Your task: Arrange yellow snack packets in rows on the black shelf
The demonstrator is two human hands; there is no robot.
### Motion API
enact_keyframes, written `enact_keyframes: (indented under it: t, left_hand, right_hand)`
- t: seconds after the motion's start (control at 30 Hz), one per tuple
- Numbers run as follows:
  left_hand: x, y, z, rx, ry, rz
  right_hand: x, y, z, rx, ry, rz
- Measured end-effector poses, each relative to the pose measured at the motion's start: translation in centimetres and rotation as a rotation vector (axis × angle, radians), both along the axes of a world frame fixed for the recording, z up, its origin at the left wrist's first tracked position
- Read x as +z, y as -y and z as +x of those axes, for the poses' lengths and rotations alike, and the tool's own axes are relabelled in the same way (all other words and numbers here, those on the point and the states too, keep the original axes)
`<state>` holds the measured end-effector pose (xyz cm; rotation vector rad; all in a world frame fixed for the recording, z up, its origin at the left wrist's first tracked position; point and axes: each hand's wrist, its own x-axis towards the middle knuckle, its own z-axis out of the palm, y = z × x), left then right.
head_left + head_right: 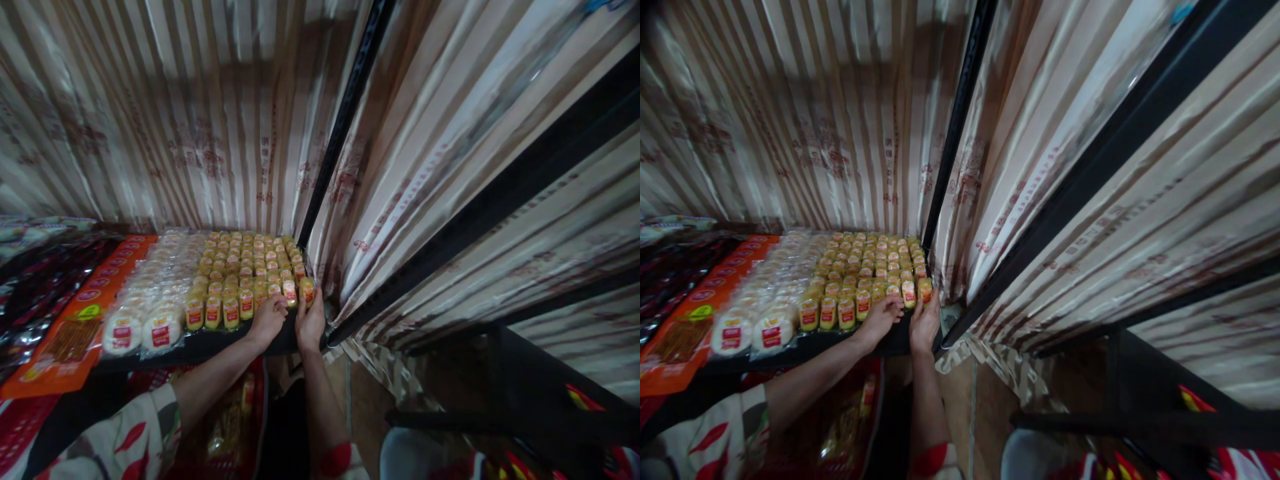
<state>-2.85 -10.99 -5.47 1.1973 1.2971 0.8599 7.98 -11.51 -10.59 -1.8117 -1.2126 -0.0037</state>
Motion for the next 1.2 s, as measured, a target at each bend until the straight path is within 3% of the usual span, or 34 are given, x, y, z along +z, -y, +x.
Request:
enact_keyframes:
  t: [0.2, 0.4, 0.77, 1.2]
  left_hand:
    - [-0.6, -0.9, 0.7, -0.024, -0.004, 0.027]
    - [-0.3, -1.1, 1.0, -0.016, 0.031, -0.04]
    - [-0.8, -0.7, 1.1, -0.015, 0.142, -0.118]
    - [-1.6, -0.3, 0.6, -0.048, 0.115, -0.138]
  right_hand:
    - [0.1, -2.8, 0.9, 0.031, -0.03, 0.025]
    - [-0.3, -4.0, 1.3, 0.09, -0.085, 0.045]
    - [-1.1, -4.1, 1.0, 0.083, -0.229, 0.018]
    - [-1.4, -4.0, 1.6, 0.102, -0.282, 0.01]
